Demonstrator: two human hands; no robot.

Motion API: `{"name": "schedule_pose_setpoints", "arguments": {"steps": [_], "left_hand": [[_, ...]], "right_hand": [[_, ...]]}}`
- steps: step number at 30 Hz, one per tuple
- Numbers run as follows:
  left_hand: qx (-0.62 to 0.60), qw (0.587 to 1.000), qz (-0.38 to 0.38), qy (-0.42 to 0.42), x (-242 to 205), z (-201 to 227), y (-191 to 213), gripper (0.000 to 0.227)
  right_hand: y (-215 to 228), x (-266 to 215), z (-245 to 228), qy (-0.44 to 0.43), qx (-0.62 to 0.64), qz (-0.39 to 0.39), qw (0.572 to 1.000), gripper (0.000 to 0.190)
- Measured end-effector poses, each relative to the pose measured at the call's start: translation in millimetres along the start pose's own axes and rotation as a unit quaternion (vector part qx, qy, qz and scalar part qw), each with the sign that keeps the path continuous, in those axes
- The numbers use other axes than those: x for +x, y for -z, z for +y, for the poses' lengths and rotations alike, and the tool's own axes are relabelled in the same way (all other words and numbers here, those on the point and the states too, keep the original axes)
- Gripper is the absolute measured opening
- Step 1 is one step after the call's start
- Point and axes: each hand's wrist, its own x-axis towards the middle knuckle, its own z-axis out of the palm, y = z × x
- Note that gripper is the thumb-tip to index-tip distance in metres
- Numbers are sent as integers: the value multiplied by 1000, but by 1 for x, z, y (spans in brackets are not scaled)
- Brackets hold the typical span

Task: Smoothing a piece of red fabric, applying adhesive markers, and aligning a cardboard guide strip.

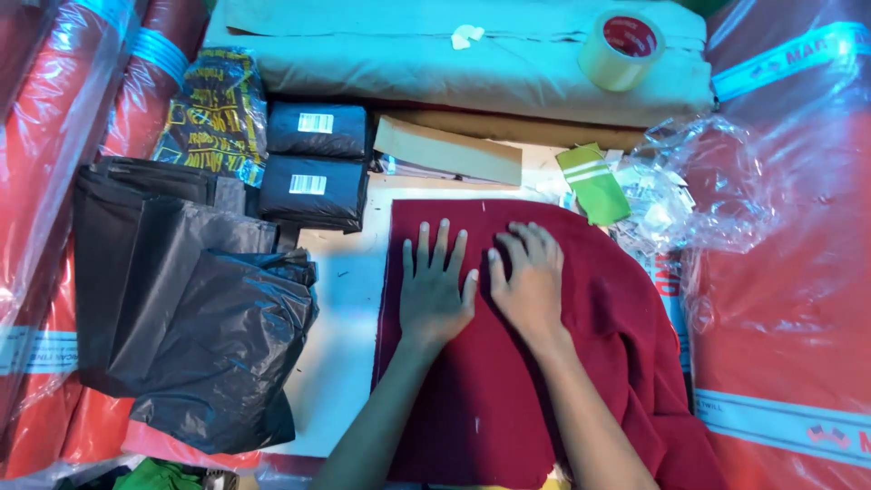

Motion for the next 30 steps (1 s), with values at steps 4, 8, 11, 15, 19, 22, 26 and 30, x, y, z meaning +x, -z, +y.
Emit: {"name": "schedule_pose_setpoints", "arguments": {"steps": [4,8,11,15,19,22,26,30], "left_hand": [[0,1000,6,9,-1,5,7,58],[12,1000,15,15,1,8,14,57],[11,1000,18,19,3,6,14,57],[-5,1000,12,22,1,7,9,58],[0,1000,7,14,7,7,16,57],[-13,1000,-9,22,1,6,17,56],[-28,999,23,6,-1,-1,5,56],[-237,960,131,-70,-3,-16,2,54]], "right_hand": [[-2,54,-7,22,-4,13,1000,30],[-14,85,-7,26,-15,-69,997,28],[-25,91,-4,12,-5,-109,994,34],[-31,88,5,75,8,-38,996,38],[-5,91,-6,84,9,-22,996,43],[22,84,-16,99,83,18,992,38],[50,63,-17,152,89,137,975,33],[71,22,-25,182,83,197,960,22]]}}
